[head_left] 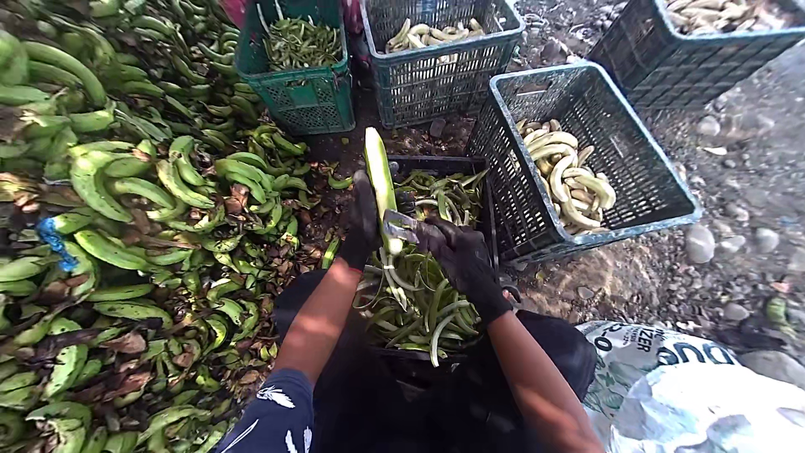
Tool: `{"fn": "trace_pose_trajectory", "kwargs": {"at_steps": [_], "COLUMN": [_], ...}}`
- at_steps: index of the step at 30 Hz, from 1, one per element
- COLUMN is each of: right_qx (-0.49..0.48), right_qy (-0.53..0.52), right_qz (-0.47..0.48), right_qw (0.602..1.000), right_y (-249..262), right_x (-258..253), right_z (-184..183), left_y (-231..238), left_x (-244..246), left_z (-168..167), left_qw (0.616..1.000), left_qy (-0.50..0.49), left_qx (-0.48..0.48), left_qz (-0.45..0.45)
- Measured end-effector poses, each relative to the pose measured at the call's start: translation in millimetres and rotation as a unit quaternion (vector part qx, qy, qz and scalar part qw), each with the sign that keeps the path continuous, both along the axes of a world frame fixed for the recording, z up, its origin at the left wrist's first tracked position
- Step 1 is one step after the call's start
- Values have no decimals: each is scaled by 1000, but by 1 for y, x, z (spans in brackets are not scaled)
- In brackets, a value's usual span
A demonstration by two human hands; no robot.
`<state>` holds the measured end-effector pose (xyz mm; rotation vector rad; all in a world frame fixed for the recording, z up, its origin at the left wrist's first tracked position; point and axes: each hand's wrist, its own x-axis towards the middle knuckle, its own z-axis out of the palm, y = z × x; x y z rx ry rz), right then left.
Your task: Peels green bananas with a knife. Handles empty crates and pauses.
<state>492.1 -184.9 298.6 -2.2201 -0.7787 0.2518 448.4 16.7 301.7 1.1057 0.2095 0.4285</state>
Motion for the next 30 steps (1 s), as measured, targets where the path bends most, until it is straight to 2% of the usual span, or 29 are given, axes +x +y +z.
{"fn": "trace_pose_trajectory", "kwargs": {"at_steps": [2,4,6,8,11,13,15,17,20,22,26,30], "right_qx": [-30,-55,-73,-64,26,57,58,50,41,34,-8,-42], "right_qy": [-39,-48,-42,-26,-4,14,34,23,14,-12,23,0], "right_qz": [22,-2,-53,-133,-185,-167,-131,-74,-23,-22,30,18], "right_qw": [999,997,995,989,982,984,989,996,999,999,999,999], "right_y": [-1,0,3,10,3,1,4,5,6,8,8,7], "right_x": [-14,-13,-5,18,60,66,43,8,-10,-9,-14,-16], "right_z": [3,7,8,3,-15,-12,-5,-4,-7,-2,1,-1], "left_y": [11,14,-3,-24,-46,-47,-37,-24,-12,-7,7,10], "left_x": [6,5,-6,-16,-46,-44,-36,-22,2,4,12,7], "left_z": [1,-1,0,-3,-6,-10,-12,-3,12,15,6,16], "left_qw": [999,999,1000,996,960,959,983,998,996,994,979,941], "left_qy": [3,-9,8,85,194,181,129,52,-47,-56,-116,-49], "left_qx": [-18,-26,8,20,20,8,-1,35,28,12,22,146], "left_qz": [33,17,6,-24,-201,-220,-134,-27,76,94,164,301]}}
